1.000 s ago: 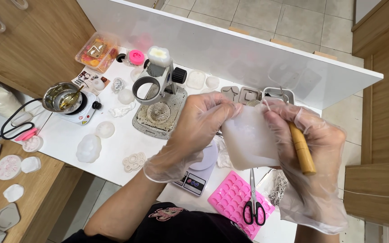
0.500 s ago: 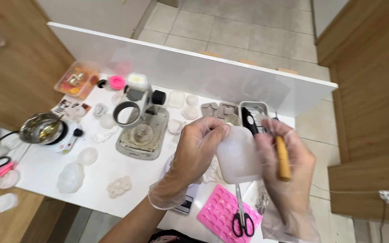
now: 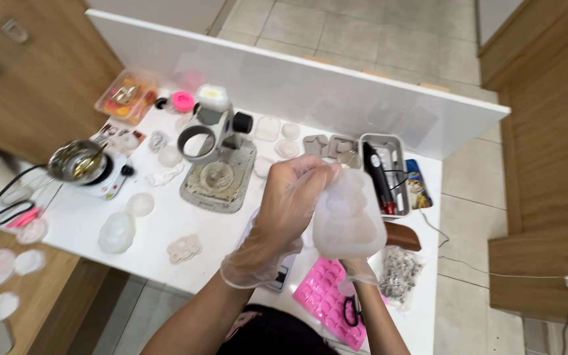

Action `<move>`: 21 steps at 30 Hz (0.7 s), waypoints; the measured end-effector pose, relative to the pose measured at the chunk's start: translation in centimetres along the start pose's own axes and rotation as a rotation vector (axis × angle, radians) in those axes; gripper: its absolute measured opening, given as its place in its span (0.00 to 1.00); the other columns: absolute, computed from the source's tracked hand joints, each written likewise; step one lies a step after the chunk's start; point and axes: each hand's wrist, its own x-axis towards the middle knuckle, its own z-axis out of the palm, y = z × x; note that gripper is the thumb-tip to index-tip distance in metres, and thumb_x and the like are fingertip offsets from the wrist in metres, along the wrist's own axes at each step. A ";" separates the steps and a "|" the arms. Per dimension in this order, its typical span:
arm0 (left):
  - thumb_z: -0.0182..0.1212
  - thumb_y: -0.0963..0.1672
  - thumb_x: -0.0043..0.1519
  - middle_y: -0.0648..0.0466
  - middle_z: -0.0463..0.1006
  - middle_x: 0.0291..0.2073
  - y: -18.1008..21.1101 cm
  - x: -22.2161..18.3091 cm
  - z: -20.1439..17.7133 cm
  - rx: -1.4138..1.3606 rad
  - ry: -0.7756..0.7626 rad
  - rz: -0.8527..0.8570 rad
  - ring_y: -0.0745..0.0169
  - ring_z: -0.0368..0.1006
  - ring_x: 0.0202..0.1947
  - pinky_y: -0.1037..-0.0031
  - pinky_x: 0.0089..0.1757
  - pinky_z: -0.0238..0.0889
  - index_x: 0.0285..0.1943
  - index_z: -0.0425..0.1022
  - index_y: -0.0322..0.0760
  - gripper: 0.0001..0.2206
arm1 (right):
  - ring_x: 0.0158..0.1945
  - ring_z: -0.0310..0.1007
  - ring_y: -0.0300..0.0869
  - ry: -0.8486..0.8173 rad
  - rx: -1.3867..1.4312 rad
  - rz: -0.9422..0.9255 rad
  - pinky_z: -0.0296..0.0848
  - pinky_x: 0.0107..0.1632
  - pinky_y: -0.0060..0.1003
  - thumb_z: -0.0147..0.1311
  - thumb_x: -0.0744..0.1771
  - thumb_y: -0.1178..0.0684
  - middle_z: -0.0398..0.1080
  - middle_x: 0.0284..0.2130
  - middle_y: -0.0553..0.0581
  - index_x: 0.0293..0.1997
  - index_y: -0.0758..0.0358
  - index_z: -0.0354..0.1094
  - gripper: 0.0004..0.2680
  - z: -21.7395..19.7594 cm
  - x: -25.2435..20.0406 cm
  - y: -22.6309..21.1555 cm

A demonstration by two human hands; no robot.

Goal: Preparing a silicone mold and inserting a wick for candle making.

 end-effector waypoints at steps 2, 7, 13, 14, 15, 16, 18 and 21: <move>0.61 0.42 0.54 0.52 0.70 0.13 -0.7 0.0 -0.1 -0.044 0.022 0.008 0.72 0.64 0.19 0.83 0.23 0.59 0.25 0.78 0.34 0.07 | 0.44 0.71 0.54 0.064 0.064 -0.050 0.72 0.55 0.50 0.48 0.64 0.62 0.71 0.37 0.70 0.47 0.76 0.70 0.10 0.3 -0.3 -1.5; 0.59 0.42 0.54 0.54 0.69 0.14 1.3 -0.1 -0.9 -0.006 0.112 0.064 0.72 0.63 0.20 0.82 0.23 0.57 0.25 0.77 0.32 0.07 | 0.37 0.64 0.53 0.254 0.217 -0.221 0.73 0.53 0.51 0.37 0.66 0.65 0.64 0.30 0.71 0.45 0.85 0.64 0.10 -1.6 1.6 -9.2; 0.58 0.42 0.60 0.56 0.73 0.20 2.7 0.4 -1.0 0.173 -0.013 0.246 0.73 0.61 0.20 0.81 0.24 0.56 0.33 0.79 0.27 0.10 | 0.33 0.78 0.34 0.291 0.482 -0.501 0.87 0.50 0.29 0.51 0.71 0.51 0.74 0.35 0.51 0.44 0.56 0.67 0.04 -5.9 -3.6 -25.7; 0.58 0.43 0.60 0.57 0.72 0.19 3.1 0.4 -0.7 0.233 -0.010 0.253 0.73 0.62 0.21 0.80 0.24 0.57 0.31 0.79 0.28 0.11 | 0.32 0.83 0.35 0.076 0.468 -0.612 0.92 0.50 0.30 0.53 0.73 0.41 0.77 0.37 0.54 0.41 0.55 0.70 0.11 -6.3 -4.3 -26.3; 0.58 0.43 0.60 0.57 0.72 0.19 3.2 0.4 -0.5 0.233 -0.013 0.256 0.73 0.62 0.21 0.80 0.24 0.57 0.31 0.79 0.28 0.11 | 0.32 0.83 0.35 0.080 0.467 -0.615 0.92 0.50 0.30 0.53 0.73 0.41 0.77 0.37 0.54 0.41 0.55 0.70 0.11 -5.6 -4.0 -26.2; 0.58 0.42 0.59 0.54 0.75 0.23 3.2 0.4 -0.3 0.234 -0.021 0.298 0.72 0.65 0.23 0.80 0.26 0.60 0.33 0.80 0.26 0.10 | 0.35 0.82 0.38 0.051 0.468 -0.641 0.90 0.57 0.38 0.52 0.72 0.45 0.76 0.37 0.57 0.45 0.59 0.67 0.09 -5.0 -3.6 -26.0; 0.59 0.42 0.59 0.52 0.78 0.26 3.2 0.5 -0.2 0.235 -0.026 0.339 0.70 0.68 0.25 0.81 0.28 0.63 0.35 0.80 0.24 0.10 | 0.38 0.81 0.40 0.020 0.468 -0.665 0.89 0.64 0.47 0.50 0.72 0.50 0.76 0.37 0.60 0.49 0.64 0.64 0.08 -4.2 -3.2 -25.4; 0.58 0.41 0.59 0.52 0.79 0.27 3.1 0.6 -0.4 0.197 -0.040 0.335 0.70 0.68 0.27 0.82 0.30 0.64 0.37 0.81 0.23 0.10 | 0.40 0.78 0.46 0.019 0.685 -0.440 0.82 0.51 0.40 0.48 0.72 0.37 0.75 0.37 0.63 0.47 0.69 0.71 0.19 -4.1 -3.1 -23.9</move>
